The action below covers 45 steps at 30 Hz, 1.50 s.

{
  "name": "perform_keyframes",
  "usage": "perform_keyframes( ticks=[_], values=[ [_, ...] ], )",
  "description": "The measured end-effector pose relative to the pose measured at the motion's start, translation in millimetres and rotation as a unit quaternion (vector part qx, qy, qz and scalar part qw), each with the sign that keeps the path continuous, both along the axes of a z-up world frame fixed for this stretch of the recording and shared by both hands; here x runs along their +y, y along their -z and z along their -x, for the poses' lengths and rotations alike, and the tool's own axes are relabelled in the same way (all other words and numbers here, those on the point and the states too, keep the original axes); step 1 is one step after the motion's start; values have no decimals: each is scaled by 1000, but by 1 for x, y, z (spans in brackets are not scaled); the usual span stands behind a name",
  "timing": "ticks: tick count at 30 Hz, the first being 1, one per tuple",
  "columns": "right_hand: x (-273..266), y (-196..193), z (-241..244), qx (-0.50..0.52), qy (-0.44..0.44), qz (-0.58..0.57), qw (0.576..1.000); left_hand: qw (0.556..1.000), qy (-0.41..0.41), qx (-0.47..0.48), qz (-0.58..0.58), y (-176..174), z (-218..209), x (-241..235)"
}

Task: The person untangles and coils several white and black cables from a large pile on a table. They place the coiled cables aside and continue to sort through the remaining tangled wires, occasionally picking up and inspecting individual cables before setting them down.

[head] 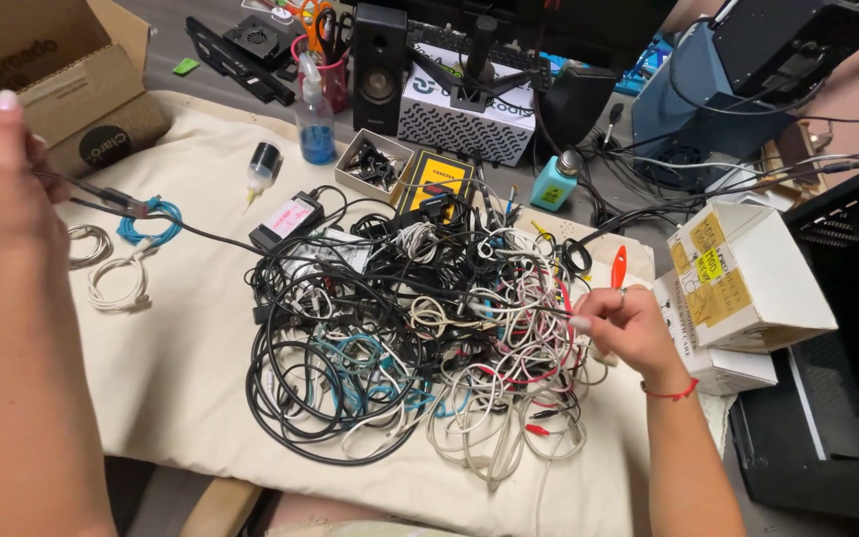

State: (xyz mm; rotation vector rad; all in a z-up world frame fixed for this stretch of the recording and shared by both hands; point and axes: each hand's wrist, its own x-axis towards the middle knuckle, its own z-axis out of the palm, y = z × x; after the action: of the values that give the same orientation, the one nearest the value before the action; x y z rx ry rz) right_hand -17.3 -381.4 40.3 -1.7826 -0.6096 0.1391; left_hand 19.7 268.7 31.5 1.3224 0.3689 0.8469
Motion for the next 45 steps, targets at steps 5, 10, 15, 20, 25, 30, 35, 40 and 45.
perform_keyframes(
  ticks=[5, 10, 15, 20, 25, 30, 35, 40, 45],
  values=[
    [-10, 8, -5, 36, 74, 28, 996, 992, -26, 65, 108, 61, -21, 108],
    [-8, -4, -7, 26, 62, -138, 988, 994, -75, 37, -65, 147, -20, 199],
    [13, -41, 5, 51, -4, -430, 901, 997, 44, 46, -53, 112, 1, 159],
    [3, -53, 16, 3, 9, -459, 888, 987, 49, 125, -92, 36, 49, 53],
    [-8, -53, 37, -57, 108, -346, 930, 946, 226, 73, -221, 46, 80, 36],
    [-14, -49, 66, -88, 270, -237, 929, 927, 328, 75, -163, 44, 89, 23],
    [-48, -8, 96, -8, 248, -153, 957, 934, 323, 124, -91, 57, 90, 22],
    [-71, 5, 127, 224, 253, 122, 933, 897, 233, 308, -216, 20, 103, -41],
    [-83, 14, 133, 284, 257, 306, 871, 924, 228, 279, -126, 14, 102, -76]
  ],
)
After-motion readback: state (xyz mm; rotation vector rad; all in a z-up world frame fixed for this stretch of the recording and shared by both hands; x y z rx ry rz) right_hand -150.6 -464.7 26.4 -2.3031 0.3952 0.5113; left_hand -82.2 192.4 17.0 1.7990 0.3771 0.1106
